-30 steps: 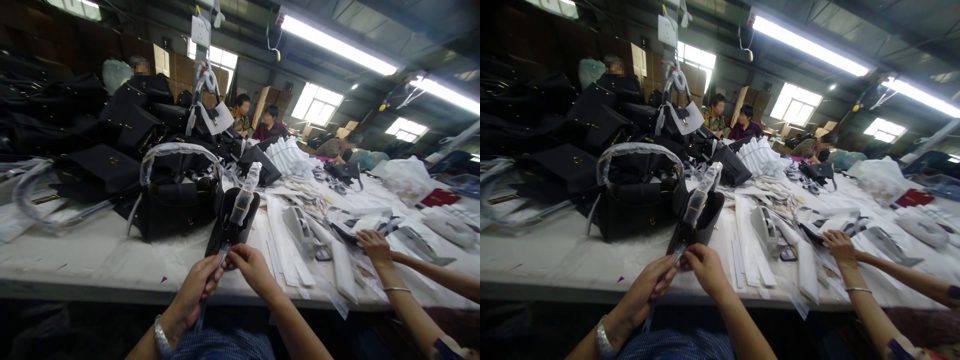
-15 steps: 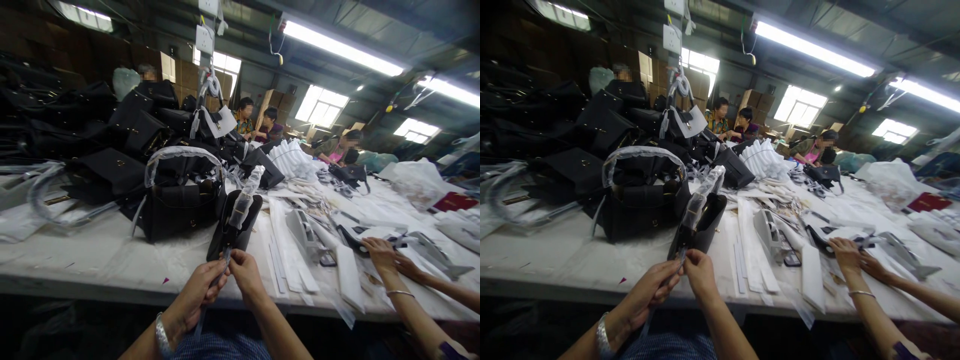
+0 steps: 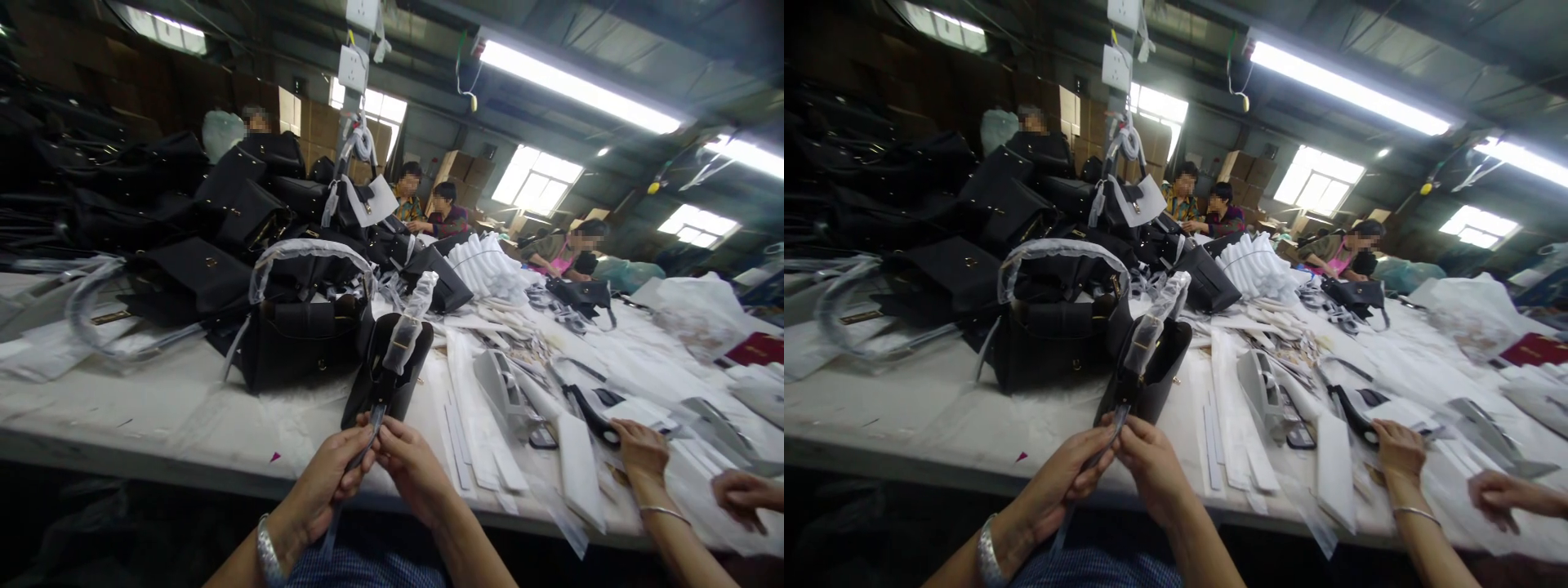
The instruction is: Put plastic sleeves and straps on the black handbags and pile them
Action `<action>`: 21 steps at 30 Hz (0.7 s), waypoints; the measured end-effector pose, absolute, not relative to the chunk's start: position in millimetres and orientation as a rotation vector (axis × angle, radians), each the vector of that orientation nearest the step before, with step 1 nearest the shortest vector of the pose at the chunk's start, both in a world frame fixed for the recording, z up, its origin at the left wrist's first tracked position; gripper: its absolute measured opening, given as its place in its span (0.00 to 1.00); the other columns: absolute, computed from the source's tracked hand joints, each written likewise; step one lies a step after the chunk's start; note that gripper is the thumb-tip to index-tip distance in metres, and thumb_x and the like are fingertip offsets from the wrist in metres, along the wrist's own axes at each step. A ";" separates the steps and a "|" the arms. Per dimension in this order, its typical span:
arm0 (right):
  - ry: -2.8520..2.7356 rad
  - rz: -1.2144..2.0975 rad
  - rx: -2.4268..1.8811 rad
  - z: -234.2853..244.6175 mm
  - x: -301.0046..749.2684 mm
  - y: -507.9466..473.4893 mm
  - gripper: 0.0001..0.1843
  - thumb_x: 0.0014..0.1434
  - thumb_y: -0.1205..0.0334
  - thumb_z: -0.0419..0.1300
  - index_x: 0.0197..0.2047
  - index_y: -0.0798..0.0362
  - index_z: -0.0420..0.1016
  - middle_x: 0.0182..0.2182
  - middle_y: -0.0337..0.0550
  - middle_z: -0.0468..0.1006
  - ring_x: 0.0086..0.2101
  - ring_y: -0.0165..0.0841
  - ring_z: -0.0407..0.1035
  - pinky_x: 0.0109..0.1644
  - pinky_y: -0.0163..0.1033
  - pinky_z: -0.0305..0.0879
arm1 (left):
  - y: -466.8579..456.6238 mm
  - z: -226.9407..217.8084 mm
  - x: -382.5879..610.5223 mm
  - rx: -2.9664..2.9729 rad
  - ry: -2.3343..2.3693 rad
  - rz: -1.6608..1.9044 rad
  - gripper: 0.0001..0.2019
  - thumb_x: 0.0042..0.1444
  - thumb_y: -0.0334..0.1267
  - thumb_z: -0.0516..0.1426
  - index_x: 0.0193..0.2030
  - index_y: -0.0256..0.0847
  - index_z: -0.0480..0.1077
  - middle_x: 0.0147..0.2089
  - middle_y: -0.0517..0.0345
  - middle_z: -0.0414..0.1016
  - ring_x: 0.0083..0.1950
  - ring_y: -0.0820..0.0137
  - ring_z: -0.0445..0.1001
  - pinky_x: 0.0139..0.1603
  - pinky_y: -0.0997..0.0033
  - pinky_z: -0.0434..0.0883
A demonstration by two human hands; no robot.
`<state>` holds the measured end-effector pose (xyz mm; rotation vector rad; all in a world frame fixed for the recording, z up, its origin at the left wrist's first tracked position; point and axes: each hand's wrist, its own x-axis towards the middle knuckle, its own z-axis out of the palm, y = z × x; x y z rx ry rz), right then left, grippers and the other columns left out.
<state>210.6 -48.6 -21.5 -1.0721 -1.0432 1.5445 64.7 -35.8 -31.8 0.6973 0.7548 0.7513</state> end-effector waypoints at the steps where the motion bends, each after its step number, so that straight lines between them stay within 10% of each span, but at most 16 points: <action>1: -0.935 1.629 -0.990 -21.6 208.1 -51.6 0.21 0.60 0.49 0.58 0.51 0.52 0.78 0.45 0.47 0.79 0.45 0.38 0.73 0.52 0.42 0.67 | -35.9 -33.8 65.1 0.693 0.751 0.759 0.17 0.56 0.51 0.59 0.35 0.36 0.68 0.24 0.67 0.63 0.16 0.86 0.45 0.15 0.84 0.42; 7: -0.887 1.662 -1.033 -28.1 193.9 -47.0 0.37 0.63 0.34 0.45 0.47 0.57 0.78 0.34 0.50 0.79 0.35 0.38 0.74 0.42 0.41 0.70 | -38.0 -35.8 65.6 0.716 0.766 0.788 0.18 0.57 0.52 0.58 0.34 0.36 0.67 0.23 0.68 0.62 0.16 0.85 0.45 0.15 0.84 0.42; 11: -1.451 1.033 -1.539 -20.7 209.5 -50.2 0.31 0.64 0.38 0.49 0.32 0.56 0.79 0.24 0.45 0.77 0.29 0.37 0.72 0.37 0.38 0.66 | -39.7 -33.5 65.7 0.794 0.805 0.803 0.20 0.57 0.55 0.57 0.33 0.36 0.68 0.24 0.65 0.65 0.16 0.85 0.47 0.15 0.83 0.43; 17: -2.416 -0.058 -1.239 46.0 218.8 -32.6 0.16 0.67 0.66 0.51 0.54 0.51 0.74 0.55 0.50 0.75 0.50 0.40 0.69 0.52 0.42 0.65 | -41.6 -36.7 71.9 0.886 0.889 0.891 0.22 0.56 0.57 0.55 0.33 0.36 0.70 0.23 0.64 0.66 0.15 0.84 0.50 0.16 0.81 0.45; 21: -2.977 -0.325 -0.749 81.2 201.1 14.2 0.10 0.63 0.71 0.56 0.43 0.55 0.79 0.61 0.51 0.68 0.65 0.46 0.53 0.68 0.55 0.46 | -40.4 -38.5 75.5 0.869 0.910 0.911 0.23 0.52 0.59 0.57 0.32 0.36 0.70 0.22 0.64 0.67 0.14 0.83 0.50 0.15 0.80 0.44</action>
